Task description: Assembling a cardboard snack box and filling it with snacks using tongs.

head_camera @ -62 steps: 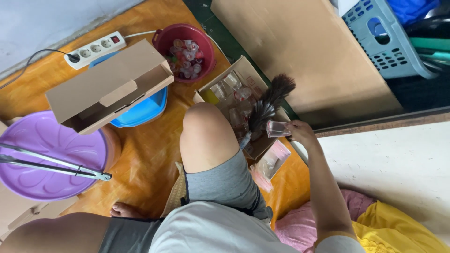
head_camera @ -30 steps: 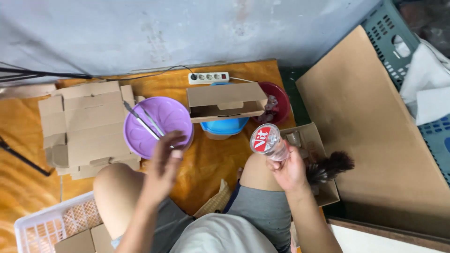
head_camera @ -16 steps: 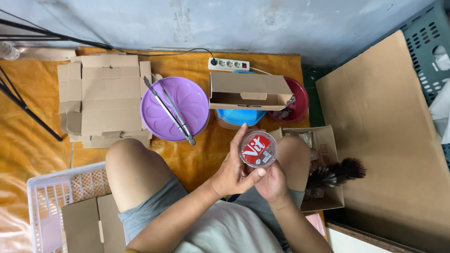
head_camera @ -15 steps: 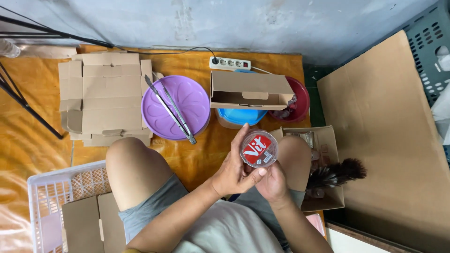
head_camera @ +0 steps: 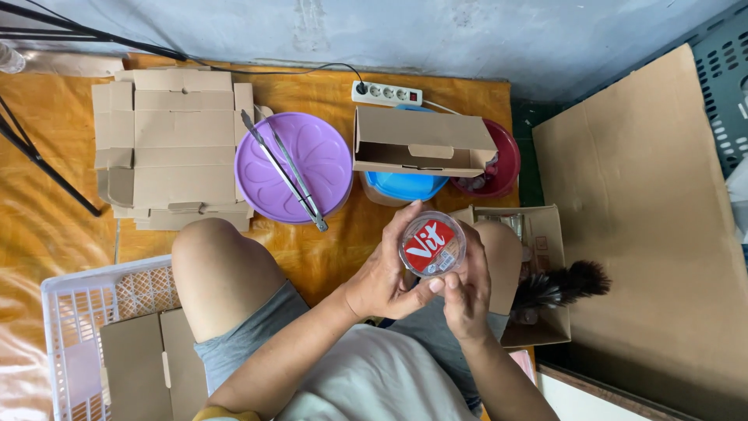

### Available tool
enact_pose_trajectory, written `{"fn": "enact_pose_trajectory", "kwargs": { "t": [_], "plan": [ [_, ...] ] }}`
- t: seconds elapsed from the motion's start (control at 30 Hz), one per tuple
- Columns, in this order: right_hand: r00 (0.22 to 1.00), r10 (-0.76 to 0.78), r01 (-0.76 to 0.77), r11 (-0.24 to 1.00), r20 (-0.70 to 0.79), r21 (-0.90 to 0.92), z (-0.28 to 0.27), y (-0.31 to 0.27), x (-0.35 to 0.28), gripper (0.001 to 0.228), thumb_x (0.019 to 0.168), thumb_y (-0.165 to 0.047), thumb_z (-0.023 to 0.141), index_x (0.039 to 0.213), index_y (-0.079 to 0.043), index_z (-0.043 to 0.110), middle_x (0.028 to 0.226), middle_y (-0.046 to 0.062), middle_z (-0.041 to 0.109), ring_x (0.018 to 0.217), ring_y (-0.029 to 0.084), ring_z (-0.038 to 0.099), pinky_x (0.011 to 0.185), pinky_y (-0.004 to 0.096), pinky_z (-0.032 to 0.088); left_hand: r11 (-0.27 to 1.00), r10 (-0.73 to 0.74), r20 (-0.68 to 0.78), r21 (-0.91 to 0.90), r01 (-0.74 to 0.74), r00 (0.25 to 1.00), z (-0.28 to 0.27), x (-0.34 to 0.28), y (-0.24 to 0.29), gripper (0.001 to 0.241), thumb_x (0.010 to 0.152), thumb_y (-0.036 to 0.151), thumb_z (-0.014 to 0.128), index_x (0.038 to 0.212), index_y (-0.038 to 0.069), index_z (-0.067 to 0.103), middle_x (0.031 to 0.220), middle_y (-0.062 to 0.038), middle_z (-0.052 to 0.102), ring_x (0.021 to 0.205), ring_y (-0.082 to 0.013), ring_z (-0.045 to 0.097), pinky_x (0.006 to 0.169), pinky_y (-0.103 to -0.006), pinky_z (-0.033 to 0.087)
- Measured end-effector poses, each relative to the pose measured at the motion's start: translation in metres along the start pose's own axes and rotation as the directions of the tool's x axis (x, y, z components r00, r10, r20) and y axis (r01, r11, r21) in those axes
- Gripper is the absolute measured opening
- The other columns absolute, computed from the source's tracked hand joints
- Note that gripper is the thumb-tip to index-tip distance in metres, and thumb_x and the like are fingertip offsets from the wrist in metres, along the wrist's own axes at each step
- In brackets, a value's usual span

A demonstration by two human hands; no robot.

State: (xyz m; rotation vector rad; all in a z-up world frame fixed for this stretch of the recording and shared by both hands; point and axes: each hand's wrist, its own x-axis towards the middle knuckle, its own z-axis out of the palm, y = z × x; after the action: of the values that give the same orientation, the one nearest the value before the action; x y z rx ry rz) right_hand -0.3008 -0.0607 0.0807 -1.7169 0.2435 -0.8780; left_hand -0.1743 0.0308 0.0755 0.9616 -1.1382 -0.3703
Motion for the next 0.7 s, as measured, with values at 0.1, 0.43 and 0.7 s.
{"fn": "enact_pose_trajectory", "kwargs": {
  "t": [0.1,0.43,0.7],
  "plan": [
    [1.0,0.013,-0.013,1.0,-0.001,-0.009,0.002,-0.003,0.004,0.065,0.1,-0.033,0.049,0.15,0.006,0.038,0.126,0.019,0.054,0.104,0.023,0.054,0.09,0.036,0.049,1.0,-0.004,0.059,-0.012,0.005,0.998,-0.012,-0.001,0.003,0.094,0.093,0.036,0.06,0.157,-0.011,0.01,0.145,-0.032,0.041,0.135,-0.0469,0.048,0.116,-0.062,0.035],
    [0.998,0.054,-0.055,0.995,-0.015,-0.083,0.013,-0.009,0.006,0.06,0.101,-0.036,0.053,0.146,0.004,0.045,0.132,0.018,0.054,0.114,0.023,0.054,0.1,0.041,0.044,0.996,-0.082,0.077,0.036,0.08,0.994,-0.018,0.0,0.002,0.09,0.096,0.031,0.055,0.16,-0.009,0.006,0.142,-0.034,0.044,0.132,-0.0517,0.05,0.115,-0.064,0.035],
    [0.997,0.055,-0.061,0.988,-0.048,-0.145,0.012,-0.007,0.006,0.046,0.104,-0.024,0.054,0.14,0.005,0.05,0.126,0.016,0.057,0.113,0.02,0.054,0.104,0.041,0.043,0.976,-0.214,0.099,0.06,0.209,0.972,-0.024,-0.002,0.005,0.08,0.099,0.029,0.049,0.16,-0.007,0.011,0.149,-0.037,0.041,0.138,-0.056,0.044,0.116,-0.0653,0.033]
  ]
}}
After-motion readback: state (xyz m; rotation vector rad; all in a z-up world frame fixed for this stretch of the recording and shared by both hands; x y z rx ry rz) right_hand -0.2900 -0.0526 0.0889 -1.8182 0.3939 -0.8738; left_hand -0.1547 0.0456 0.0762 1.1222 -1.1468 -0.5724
